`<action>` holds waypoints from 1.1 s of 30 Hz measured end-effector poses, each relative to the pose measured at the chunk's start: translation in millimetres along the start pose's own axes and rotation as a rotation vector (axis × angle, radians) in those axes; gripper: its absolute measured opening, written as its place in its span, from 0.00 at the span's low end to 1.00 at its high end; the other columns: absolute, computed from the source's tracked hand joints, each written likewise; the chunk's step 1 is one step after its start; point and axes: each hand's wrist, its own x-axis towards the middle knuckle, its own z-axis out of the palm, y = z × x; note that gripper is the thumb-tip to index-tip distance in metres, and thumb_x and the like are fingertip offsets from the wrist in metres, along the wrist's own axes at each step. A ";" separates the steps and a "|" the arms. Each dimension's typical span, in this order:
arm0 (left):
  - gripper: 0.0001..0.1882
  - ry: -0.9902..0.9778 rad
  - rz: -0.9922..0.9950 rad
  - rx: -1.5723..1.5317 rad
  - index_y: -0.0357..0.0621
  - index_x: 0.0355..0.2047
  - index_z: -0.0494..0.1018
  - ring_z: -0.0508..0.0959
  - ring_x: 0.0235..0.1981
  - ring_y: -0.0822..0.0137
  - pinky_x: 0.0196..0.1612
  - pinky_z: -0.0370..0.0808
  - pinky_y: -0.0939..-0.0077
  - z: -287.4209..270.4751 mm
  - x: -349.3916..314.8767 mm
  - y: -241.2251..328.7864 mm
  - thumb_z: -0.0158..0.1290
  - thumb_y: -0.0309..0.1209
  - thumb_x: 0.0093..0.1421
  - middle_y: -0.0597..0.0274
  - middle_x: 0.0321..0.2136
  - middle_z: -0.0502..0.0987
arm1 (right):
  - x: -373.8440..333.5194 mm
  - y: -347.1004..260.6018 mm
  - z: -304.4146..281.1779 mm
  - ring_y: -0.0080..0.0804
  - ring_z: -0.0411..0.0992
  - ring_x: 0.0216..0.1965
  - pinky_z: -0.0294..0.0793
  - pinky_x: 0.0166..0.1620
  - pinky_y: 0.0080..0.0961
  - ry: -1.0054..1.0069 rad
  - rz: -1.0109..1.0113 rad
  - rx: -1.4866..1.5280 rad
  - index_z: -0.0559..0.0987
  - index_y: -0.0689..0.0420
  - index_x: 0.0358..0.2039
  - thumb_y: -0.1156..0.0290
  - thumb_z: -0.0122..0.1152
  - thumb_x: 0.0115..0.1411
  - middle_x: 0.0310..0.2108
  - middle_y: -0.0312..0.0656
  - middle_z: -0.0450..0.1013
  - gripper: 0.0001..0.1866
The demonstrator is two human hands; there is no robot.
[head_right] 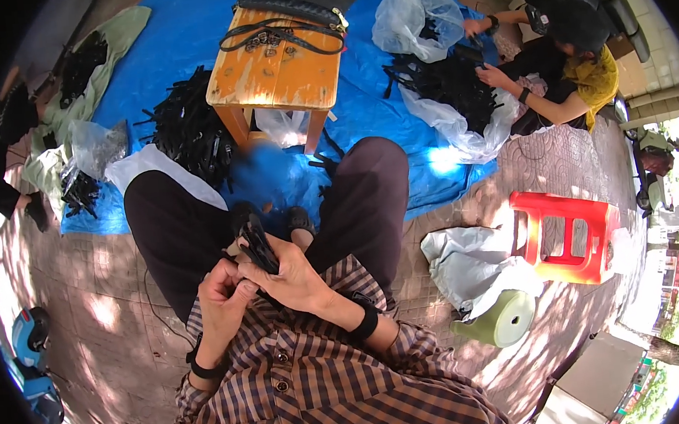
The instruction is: The recorder is grouping and preparing black leather or plastic straps for shoe manufacturing while working outdoors with other workers.
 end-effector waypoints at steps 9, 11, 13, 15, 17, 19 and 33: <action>0.09 0.241 0.437 0.552 0.42 0.28 0.74 0.73 0.15 0.76 0.18 0.67 0.83 11.9 9.6 11.4 0.61 0.24 0.45 0.64 0.19 0.74 | -0.6 -15.5 -2.1 0.11 0.63 0.17 0.60 0.19 0.10 0.291 0.159 0.056 0.74 0.63 0.36 0.76 0.61 0.55 0.18 0.28 0.66 0.09; 0.08 0.292 0.435 0.542 0.41 0.27 0.74 0.73 0.14 0.76 0.18 0.68 0.84 14.4 5.5 9.2 0.60 0.23 0.45 0.64 0.18 0.74 | -0.6 -16.7 -0.1 0.11 0.62 0.16 0.59 0.18 0.10 0.254 0.120 0.116 0.73 0.65 0.44 0.77 0.60 0.55 0.17 0.28 0.65 0.15; 0.08 0.306 0.426 0.541 0.40 0.27 0.73 0.73 0.14 0.75 0.18 0.68 0.83 14.6 2.9 7.2 0.59 0.22 0.45 0.64 0.18 0.74 | -2.8 -15.6 2.8 0.11 0.62 0.16 0.59 0.18 0.10 0.244 0.120 0.144 0.72 0.66 0.46 0.78 0.60 0.56 0.17 0.27 0.65 0.17; 0.07 0.313 0.410 0.525 0.40 0.26 0.72 0.73 0.14 0.74 0.18 0.68 0.82 13.7 0.9 6.4 0.59 0.22 0.45 0.64 0.17 0.73 | -1.9 -14.0 5.5 0.12 0.59 0.15 0.55 0.18 0.11 0.218 0.076 0.153 0.69 0.67 0.49 0.78 0.59 0.56 0.17 0.29 0.63 0.20; 0.07 0.303 0.349 0.508 0.40 0.26 0.72 0.73 0.14 0.74 0.18 0.69 0.82 12.9 -3.7 3.4 0.58 0.22 0.45 0.63 0.17 0.73 | -2.2 -15.6 6.5 0.12 0.58 0.15 0.55 0.18 0.11 0.202 0.104 0.152 0.69 0.67 0.50 0.78 0.59 0.56 0.17 0.29 0.63 0.21; 0.07 0.289 0.293 0.487 0.40 0.26 0.71 0.73 0.14 0.73 0.18 0.69 0.82 11.0 -6.4 0.9 0.58 0.23 0.45 0.63 0.16 0.73 | -2.4 -14.1 7.4 0.12 0.57 0.15 0.55 0.18 0.11 0.192 0.127 0.148 0.68 0.67 0.50 0.78 0.59 0.56 0.17 0.29 0.63 0.21; 0.09 0.305 0.218 0.400 0.39 0.27 0.72 0.77 0.19 0.77 0.23 0.72 0.84 7.3 -8.1 -6.0 0.60 0.24 0.46 0.62 0.19 0.77 | 0.4 -12.2 11.5 0.12 0.61 0.15 0.58 0.18 0.10 0.265 0.210 0.280 0.69 0.67 0.51 0.76 0.61 0.55 0.18 0.28 0.64 0.23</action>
